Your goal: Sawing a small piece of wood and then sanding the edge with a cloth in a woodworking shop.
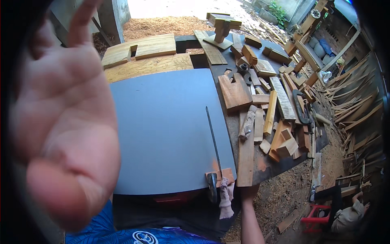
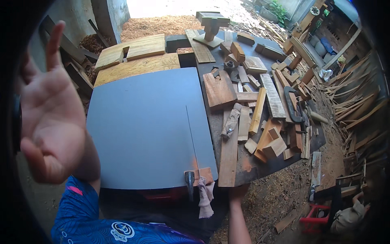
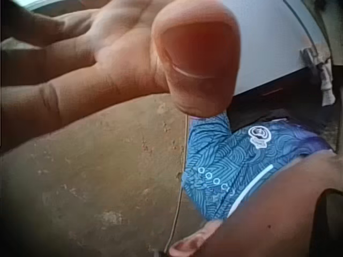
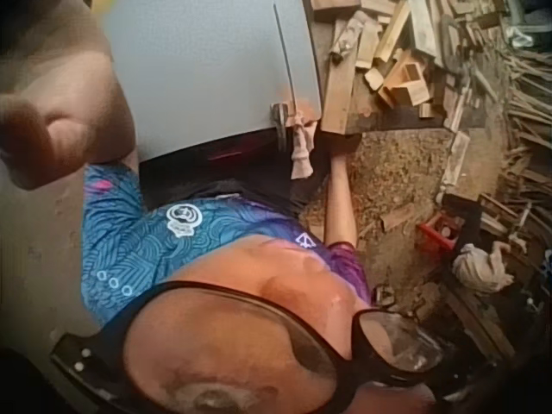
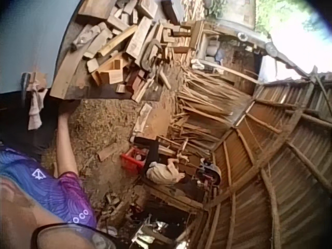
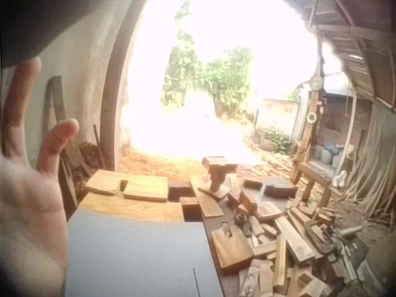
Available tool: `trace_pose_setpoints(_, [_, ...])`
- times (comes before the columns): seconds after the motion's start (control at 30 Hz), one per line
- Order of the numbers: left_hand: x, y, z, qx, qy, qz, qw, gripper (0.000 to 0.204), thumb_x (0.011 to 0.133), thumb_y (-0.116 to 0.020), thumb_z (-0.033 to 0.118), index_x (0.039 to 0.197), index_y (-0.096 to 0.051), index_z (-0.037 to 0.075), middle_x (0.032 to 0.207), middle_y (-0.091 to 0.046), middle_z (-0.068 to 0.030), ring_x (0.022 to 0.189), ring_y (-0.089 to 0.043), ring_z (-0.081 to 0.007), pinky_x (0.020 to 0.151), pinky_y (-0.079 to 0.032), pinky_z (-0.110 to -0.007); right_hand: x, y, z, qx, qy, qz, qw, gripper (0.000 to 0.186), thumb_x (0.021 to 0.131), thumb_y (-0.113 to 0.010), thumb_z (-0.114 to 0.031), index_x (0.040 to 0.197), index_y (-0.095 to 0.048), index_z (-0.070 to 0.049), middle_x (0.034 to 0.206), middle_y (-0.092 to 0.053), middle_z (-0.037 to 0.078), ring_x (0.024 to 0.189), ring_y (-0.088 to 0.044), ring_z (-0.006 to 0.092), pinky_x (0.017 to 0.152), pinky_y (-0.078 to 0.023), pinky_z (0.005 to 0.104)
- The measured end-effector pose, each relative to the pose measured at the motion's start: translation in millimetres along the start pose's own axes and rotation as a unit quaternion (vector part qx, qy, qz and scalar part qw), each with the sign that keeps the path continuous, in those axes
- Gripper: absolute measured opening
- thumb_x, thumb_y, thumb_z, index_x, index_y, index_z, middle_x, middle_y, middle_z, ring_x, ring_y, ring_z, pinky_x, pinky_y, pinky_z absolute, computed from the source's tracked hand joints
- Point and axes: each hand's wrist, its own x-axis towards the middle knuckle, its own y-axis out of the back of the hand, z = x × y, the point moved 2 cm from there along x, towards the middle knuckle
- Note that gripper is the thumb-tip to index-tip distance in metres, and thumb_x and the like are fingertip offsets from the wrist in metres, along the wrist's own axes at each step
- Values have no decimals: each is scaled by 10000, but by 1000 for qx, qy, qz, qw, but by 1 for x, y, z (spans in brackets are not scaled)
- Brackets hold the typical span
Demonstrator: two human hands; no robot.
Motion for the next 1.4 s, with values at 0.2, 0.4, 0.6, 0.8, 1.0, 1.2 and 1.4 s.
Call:
trace_pose_setpoints(0.2, [-151,-7,6,31,285,-418,862,92,913,-632,131,901,-663,46,768,-605,-88,664,-629,-258,610,-505,-361,-39,107,-110,374,-274,120,878,70,1014,-558,-72,1031,-608,-25,897,-644,57,774,-603,114,697,-507,266])
trace_pose_setpoints(0.4, [-212,-4,46,41,162,-546,821,145,887,-718,246,900,-652,117,825,-628,-38,730,-675,-244,625,-548,-383,-3,153,-209,271,-38,-53,960,298,949,-654,-175,1200,-638,-14,976,-656,130,798,-673,216,731,-547,335])
trace_pose_setpoints(0.6, [-205,24,33,16,241,-579,778,372,924,-701,461,979,-602,107,958,-648,-68,832,-696,-298,668,-570,-416,29,121,-259,44,78,-113,990,479,873,-669,-211,1328,-650,-64,1110,-604,167,886,-678,331,791,-567,417])
trace_pose_setpoints(0.8, [-211,20,25,14,217,-604,767,427,920,-705,521,908,-580,112,894,-653,-57,857,-681,-297,671,-552,-427,29,117,-245,59,138,-64,987,571,864,-619,-250,1390,-624,-29,1115,-596,190,993,-625,356,873,-539,433])
trace_pose_setpoints(1.0, [-215,26,26,4,317,-609,727,499,884,-731,584,912,-590,107,889,-665,-83,891,-682,-338,714,-539,-446,27,108,-240,70,89,-104,988,633,929,-703,-369,1448,-562,-37,1156,-573,188,1031,-638,362,903,-535,443])
trace_pose_setpoints(1.2, [-212,20,26,1,334,-609,719,517,861,-756,592,903,-592,103,892,-658,-101,895,-671,-351,721,-528,-456,20,104,-220,172,47,-84,980,579,1047,-561,-355,1546,-450,-83,1081,-668,218,898,-713,416,767,-586,483])
trace_pose_setpoints(1.4, [-216,29,14,7,368,-616,696,570,858,-741,633,892,-574,89,892,-665,-106,873,-676,-355,716,-524,-454,-1,121,-232,59,90,-87,990,531,963,-566,4,1486,-561,-85,853,-676,155,725,-691,322,662,-552,435])
